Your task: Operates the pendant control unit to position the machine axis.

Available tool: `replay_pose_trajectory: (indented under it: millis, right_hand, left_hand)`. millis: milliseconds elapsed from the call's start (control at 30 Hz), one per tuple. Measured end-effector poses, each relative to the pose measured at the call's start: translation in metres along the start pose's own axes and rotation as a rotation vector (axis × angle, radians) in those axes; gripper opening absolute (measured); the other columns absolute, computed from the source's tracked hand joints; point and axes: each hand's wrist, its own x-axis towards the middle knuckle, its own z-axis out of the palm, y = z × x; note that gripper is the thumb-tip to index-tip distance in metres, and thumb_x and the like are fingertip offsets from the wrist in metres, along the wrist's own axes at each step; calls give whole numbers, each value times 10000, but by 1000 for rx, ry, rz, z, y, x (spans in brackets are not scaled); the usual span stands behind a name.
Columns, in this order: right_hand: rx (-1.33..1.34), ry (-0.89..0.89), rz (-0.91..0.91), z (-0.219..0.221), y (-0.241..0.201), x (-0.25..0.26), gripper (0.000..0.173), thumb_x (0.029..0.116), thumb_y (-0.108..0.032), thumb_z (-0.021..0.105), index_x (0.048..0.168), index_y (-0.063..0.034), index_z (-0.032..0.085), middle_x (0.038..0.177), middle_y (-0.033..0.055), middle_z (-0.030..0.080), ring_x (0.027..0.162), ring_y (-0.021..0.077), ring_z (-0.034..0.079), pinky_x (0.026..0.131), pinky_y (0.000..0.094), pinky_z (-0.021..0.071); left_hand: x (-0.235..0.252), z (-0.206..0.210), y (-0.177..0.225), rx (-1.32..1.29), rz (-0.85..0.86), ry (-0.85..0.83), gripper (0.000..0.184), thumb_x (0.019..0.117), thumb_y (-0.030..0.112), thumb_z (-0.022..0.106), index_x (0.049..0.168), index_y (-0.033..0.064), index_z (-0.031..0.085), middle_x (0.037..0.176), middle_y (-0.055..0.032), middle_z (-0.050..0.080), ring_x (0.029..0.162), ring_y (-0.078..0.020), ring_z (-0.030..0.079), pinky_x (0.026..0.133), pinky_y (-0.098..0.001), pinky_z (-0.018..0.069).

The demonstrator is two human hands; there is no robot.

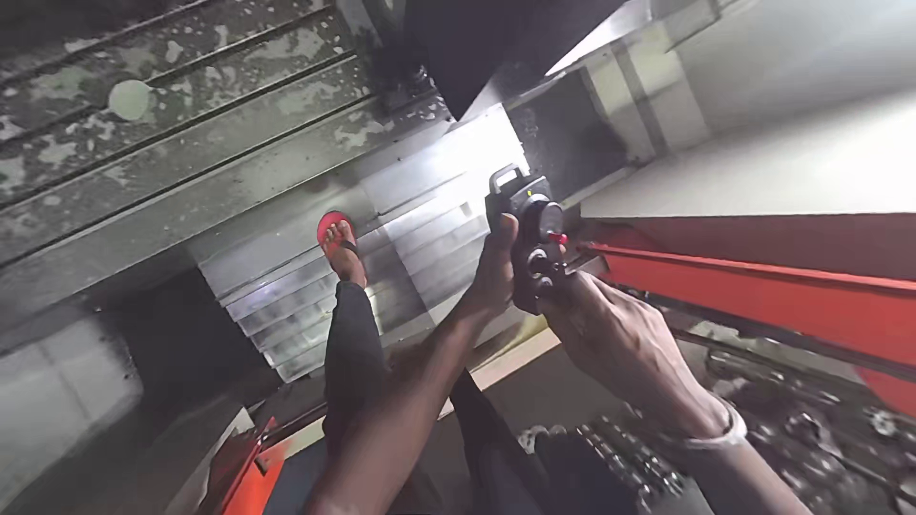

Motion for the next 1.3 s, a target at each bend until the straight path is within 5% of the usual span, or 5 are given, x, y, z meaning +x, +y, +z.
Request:
replay_pose_trajectory:
  millis: [433,633,800,1033,1300]
  right_hand:
    - [-73,156,-95,-6,-3,25,387,1030,-383,490,972,-50,680,786,115,683,682,292,692,561,452,546]
    - [39,-79,0,-24,2,20,409,992,-404,642,1071,-3,671,881,173,732,790,363,728,649,569,569]
    - [-9,-288,94,-10,2,10,463,1065,-437,466,1205,-36,650,1068,194,715,926,395,719,689,608,561]
    - [21,-177,221,-16,-4,20,590,1031,-563,496,1004,-13,705,998,219,710,896,420,700,691,635,530]
    - [291,73,-68,-34,6,46,377,978,-230,682,1269,6,646,1349,347,517,1098,352,646,883,413,586]
  left_hand:
    - [-2,0,2,17,62,-106,770,928,740,489,1241,41,576,1028,57,704,962,-1,666,888,-250,564]
    - [0,3,2,84,24,-94,842,911,778,459,1174,-9,606,967,7,700,888,-32,676,845,-281,574]
    - [2,3,3,43,36,-80,821,906,779,479,1172,14,613,952,-10,707,870,-63,687,828,-294,585]
    - [2,4,7,61,34,-58,802,901,777,493,1118,18,630,907,-8,706,835,-67,688,805,-298,586]
    - [-1,6,6,170,32,-156,494,1014,504,477,1012,36,635,813,45,643,733,-15,623,715,-249,552]
